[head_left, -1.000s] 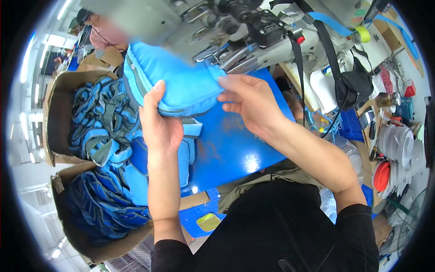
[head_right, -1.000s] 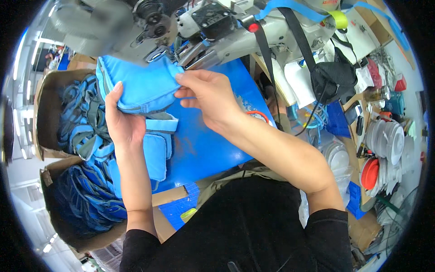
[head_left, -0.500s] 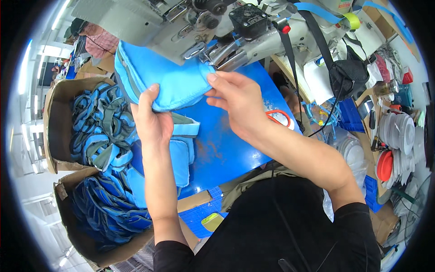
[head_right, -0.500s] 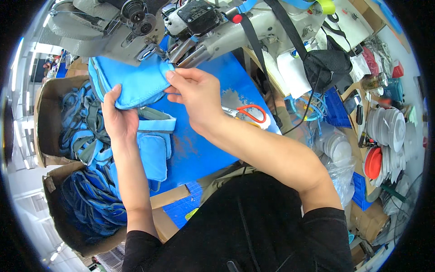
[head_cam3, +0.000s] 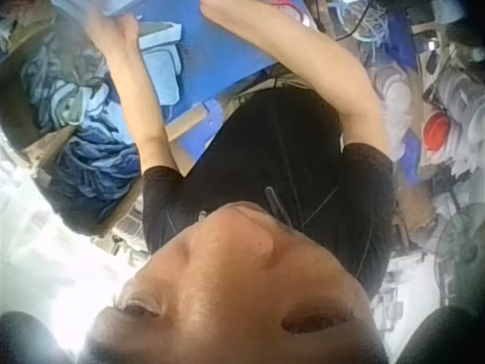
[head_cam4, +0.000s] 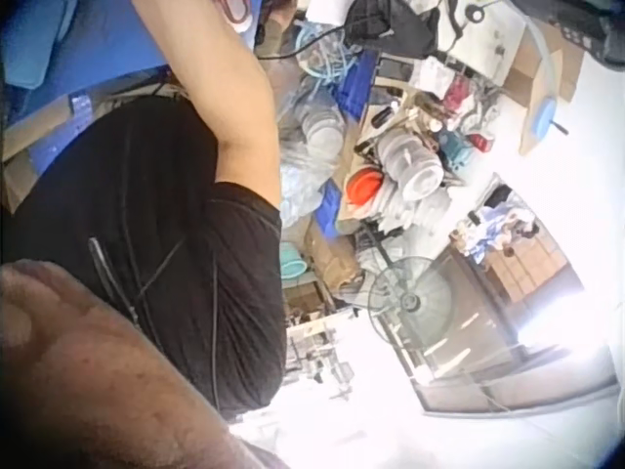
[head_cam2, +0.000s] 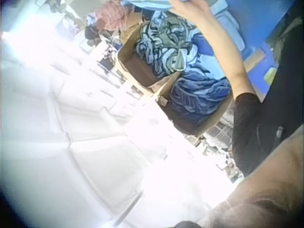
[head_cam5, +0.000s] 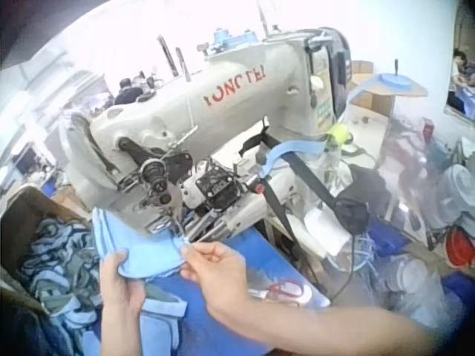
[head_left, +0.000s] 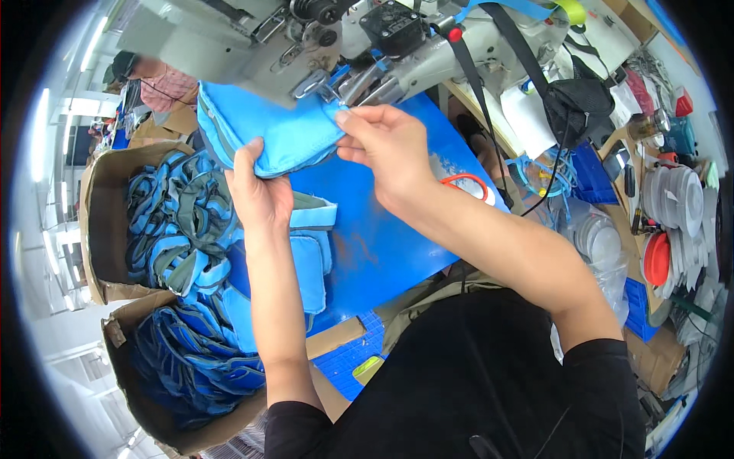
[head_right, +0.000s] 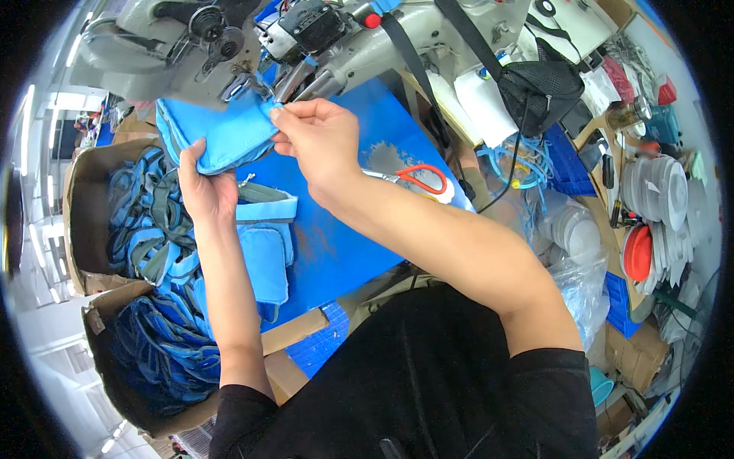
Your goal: The person operates a sewing machine to stitch blue fabric pouches. They guide the pouches under the needle, feed the fabric through the machine, and trim excess thread with scissors. The person repeats this process for multiple pouches, inspecting the seams and adjusting the fabric as needed.
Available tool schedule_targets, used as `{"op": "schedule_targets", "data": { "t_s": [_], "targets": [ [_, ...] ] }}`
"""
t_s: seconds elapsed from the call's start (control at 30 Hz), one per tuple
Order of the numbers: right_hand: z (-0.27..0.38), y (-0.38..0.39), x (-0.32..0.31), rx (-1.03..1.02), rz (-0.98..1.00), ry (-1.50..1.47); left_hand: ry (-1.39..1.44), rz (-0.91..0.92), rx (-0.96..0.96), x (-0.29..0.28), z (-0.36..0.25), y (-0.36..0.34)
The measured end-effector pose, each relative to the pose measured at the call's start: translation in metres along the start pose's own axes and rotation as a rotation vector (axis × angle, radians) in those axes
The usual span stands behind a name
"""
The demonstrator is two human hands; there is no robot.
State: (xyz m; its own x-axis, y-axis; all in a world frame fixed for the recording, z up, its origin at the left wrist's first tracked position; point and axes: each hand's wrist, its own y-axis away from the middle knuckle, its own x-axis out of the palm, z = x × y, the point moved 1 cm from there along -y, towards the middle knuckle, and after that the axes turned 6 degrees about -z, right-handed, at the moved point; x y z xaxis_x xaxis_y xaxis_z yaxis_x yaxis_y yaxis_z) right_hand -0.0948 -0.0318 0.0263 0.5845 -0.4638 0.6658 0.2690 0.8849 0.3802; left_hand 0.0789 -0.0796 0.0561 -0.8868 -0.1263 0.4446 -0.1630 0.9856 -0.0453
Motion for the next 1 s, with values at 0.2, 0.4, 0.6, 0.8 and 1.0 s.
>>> {"op": "schedule_targets", "data": {
  "t_s": [0.2, 0.4, 0.6, 0.8, 1.0],
  "targets": [
    [0.025, 0.006, -0.008, 0.147, 0.094, 0.099, -0.191, 0.076, 0.092, 0.017, -0.023, 0.016],
    [0.033, 0.003, -0.001, 0.238, 0.080, 0.258, -0.247, 0.100, 0.073, 0.020, -0.037, 0.015],
    [0.028, 0.007, 0.009, 0.176, 0.013, 0.341, -0.242, 0.095, 0.091, 0.022, -0.035, 0.022],
    [0.024, 0.003, 0.010, 0.159, 0.002, 0.330, -0.254, 0.088, 0.125, 0.025, -0.035, 0.016],
    [0.020, 0.001, 0.009, 0.156, 0.002, 0.297, -0.264, 0.101, 0.100, 0.023, -0.037, 0.019]
  ]
}}
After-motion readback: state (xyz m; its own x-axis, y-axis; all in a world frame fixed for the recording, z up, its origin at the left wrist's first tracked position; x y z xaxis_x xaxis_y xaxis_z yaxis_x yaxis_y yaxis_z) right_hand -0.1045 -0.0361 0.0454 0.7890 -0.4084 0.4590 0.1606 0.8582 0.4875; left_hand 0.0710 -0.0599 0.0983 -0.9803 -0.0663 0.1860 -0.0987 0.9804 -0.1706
